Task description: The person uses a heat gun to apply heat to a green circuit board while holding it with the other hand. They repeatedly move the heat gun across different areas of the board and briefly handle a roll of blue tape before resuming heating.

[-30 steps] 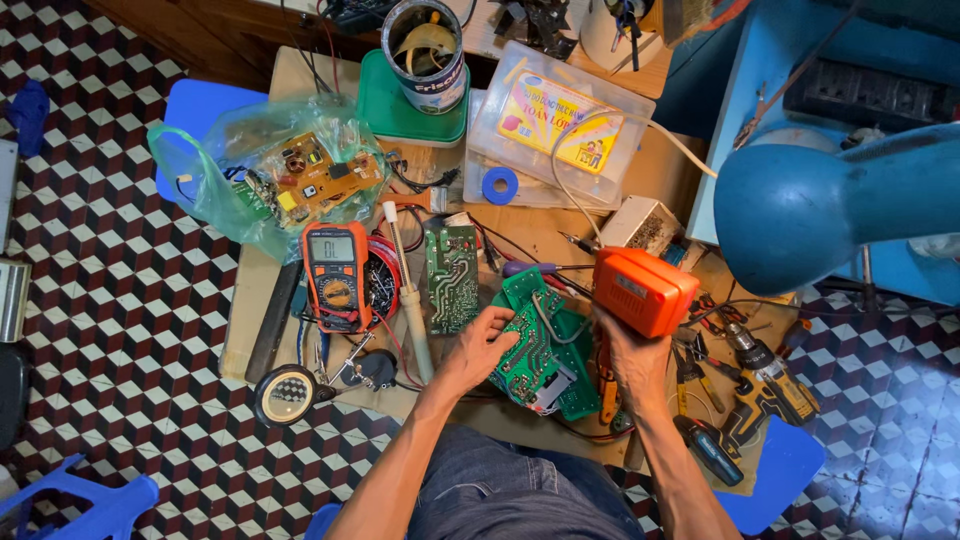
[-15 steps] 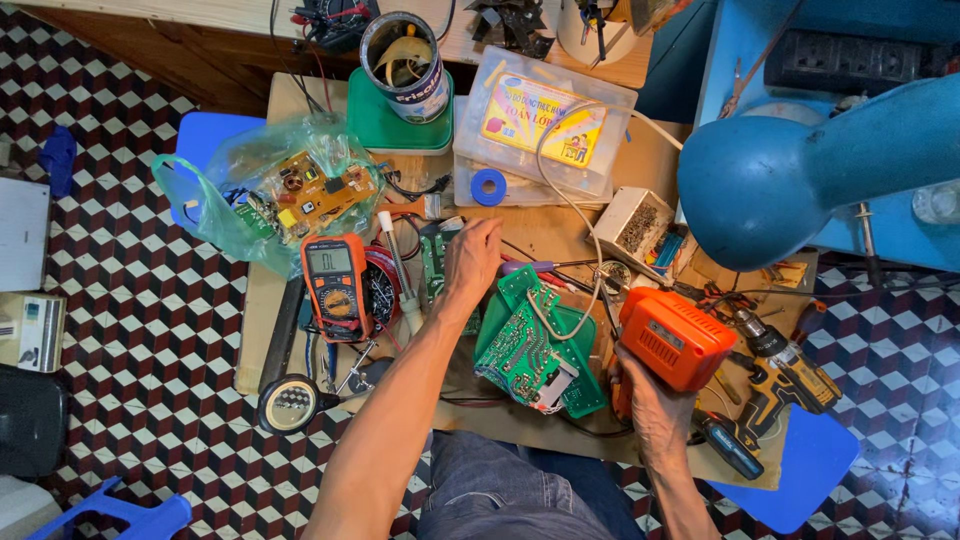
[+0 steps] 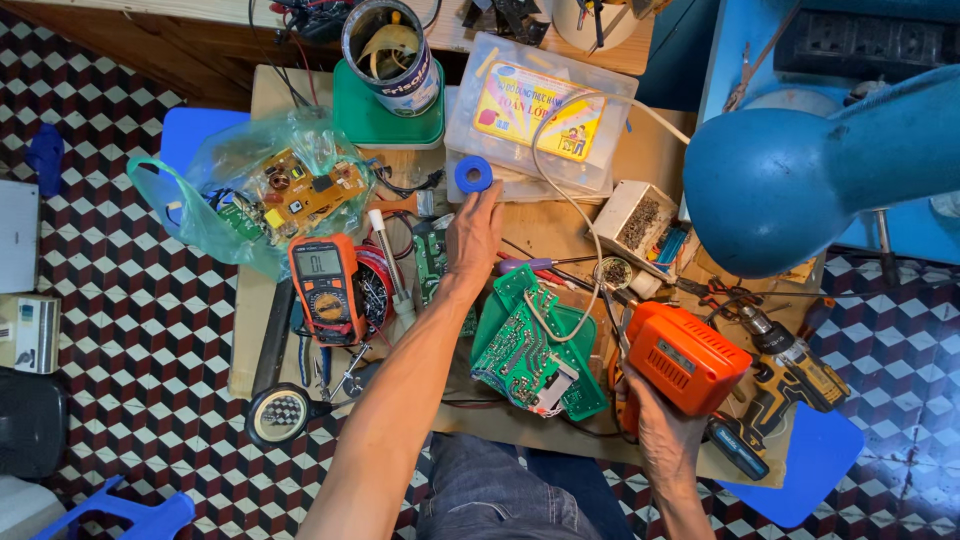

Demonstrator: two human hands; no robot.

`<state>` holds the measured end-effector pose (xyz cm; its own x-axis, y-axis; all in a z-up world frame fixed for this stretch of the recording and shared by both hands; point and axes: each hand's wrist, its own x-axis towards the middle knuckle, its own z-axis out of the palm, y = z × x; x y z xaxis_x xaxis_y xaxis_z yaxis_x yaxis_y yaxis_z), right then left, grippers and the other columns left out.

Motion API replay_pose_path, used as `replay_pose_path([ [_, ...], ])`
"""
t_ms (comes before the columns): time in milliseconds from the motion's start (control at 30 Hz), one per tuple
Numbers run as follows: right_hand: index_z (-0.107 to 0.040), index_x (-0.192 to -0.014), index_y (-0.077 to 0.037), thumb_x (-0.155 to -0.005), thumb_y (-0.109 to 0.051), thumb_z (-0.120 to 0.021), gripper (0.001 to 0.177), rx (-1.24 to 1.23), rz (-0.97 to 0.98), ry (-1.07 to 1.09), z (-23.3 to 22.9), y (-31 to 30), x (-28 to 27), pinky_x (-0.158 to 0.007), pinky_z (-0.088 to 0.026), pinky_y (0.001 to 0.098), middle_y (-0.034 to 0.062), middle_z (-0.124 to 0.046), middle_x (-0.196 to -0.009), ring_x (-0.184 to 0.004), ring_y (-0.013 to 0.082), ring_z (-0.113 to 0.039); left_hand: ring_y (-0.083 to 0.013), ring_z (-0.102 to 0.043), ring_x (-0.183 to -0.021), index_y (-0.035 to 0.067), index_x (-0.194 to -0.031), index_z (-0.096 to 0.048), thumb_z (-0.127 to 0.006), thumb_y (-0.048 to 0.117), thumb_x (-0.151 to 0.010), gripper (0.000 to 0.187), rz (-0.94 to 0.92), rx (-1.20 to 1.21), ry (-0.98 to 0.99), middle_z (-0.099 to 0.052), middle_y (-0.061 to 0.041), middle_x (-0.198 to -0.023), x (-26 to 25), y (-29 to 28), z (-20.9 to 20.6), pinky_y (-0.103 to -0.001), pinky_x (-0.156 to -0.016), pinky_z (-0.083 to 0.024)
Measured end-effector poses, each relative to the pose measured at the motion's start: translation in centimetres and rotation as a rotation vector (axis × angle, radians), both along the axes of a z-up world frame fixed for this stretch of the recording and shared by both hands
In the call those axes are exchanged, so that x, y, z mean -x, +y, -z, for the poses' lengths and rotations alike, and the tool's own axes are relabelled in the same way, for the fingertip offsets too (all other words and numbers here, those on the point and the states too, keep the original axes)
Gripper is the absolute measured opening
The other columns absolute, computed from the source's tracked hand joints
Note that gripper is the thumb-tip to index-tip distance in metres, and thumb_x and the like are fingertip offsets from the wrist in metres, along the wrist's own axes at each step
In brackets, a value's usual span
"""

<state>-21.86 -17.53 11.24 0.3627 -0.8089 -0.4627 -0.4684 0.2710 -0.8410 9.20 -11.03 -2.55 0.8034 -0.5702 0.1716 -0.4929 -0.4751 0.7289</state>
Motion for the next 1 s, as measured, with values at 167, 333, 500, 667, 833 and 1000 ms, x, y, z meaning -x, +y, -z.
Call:
replay_pose_path([
  [167,-0.066,-0.12,-0.004,-0.088,-0.015,-0.072,0.035,0.008,-0.005,0.098,0.8,-0.2,0.6,-0.084,-0.059,0.0356,0.0089,-0.074,-0.098,-0.088,0.0182,-0.071,-0.0362,-0.069,-0.09,0.013,-0.119,-0.07,-0.069,0.014,-0.097,0.022,-0.006,-0.008,-0.13,-0.07,-0.012,-0.103,-0.5,-0.3,0.7,-0.045,-0.076,-0.056],
  [333,-0.069,-0.112,-0.002,-0.091,-0.017,-0.073,0.026,0.059,-0.082,0.171,0.3,-0.3,0.9,-0.083,-0.059,0.0358,0.0097,-0.074,-0.095,-0.086,0.0184,-0.07,-0.0353,-0.07,-0.08,0.013,-0.111,-0.072,-0.071,0.014,-0.094,0.017,0.041,-0.004,-0.218,-0.07,-0.011,-0.095,-1.0,0.0,0.8,-0.044,-0.067,-0.056],
  [500,-0.069,-0.111,-0.001,-0.091,-0.015,-0.073,0.025,-0.007,-0.025,0.186,-0.3,-0.2,0.3,-0.076,-0.057,0.0349,0.0102,-0.073,-0.091,-0.081,0.0186,-0.07,-0.0338,-0.07,-0.079,0.013,-0.107,-0.071,-0.072,0.013,-0.093,0.014,0.073,0.047,-0.235,-0.069,-0.009,-0.095,-1.3,0.3,0.2,-0.041,-0.066,-0.057],
  [667,-0.066,-0.114,-0.001,-0.087,-0.011,-0.075,0.03,-0.085,0.101,0.092,-0.4,-0.3,-0.1,-0.071,-0.057,0.0341,0.0089,-0.072,-0.089,-0.077,0.0181,-0.069,-0.0316,-0.07,-0.076,0.014,-0.102,-0.071,-0.075,0.013,-0.092,0.011,0.076,0.022,-0.279,-0.07,-0.007,-0.091,-1.6,0.4,-0.1,-0.041,-0.064,-0.057],
  [833,-0.067,-0.113,0.001,-0.089,-0.01,-0.075,0.028,-0.043,0.087,0.119,-0.5,-0.7,0.0,-0.073,-0.058,0.0343,0.0102,-0.072,-0.088,-0.078,0.0186,-0.069,-0.0304,-0.072,-0.079,0.01,-0.101,-0.068,-0.074,0.014,-0.095,0.009,0.042,0.075,-0.237,-0.072,-0.007,-0.094,-1.2,0.6,-0.9,-0.039,-0.065,-0.056],
  [1000,-0.065,-0.113,-0.001,-0.09,-0.009,-0.071,0.025,-0.044,0.082,0.089,-0.8,-0.9,-0.2,-0.068,-0.059,0.0349,0.0087,-0.071,-0.088,-0.075,0.0186,-0.07,-0.0232,-0.074,-0.073,0.006,-0.097,-0.067,-0.078,0.021,-0.091,0.019,-0.11,0.116,0.094,-0.073,-0.008,-0.089,1.3,2.0,-1.8,-0.035,-0.065,-0.057],
])
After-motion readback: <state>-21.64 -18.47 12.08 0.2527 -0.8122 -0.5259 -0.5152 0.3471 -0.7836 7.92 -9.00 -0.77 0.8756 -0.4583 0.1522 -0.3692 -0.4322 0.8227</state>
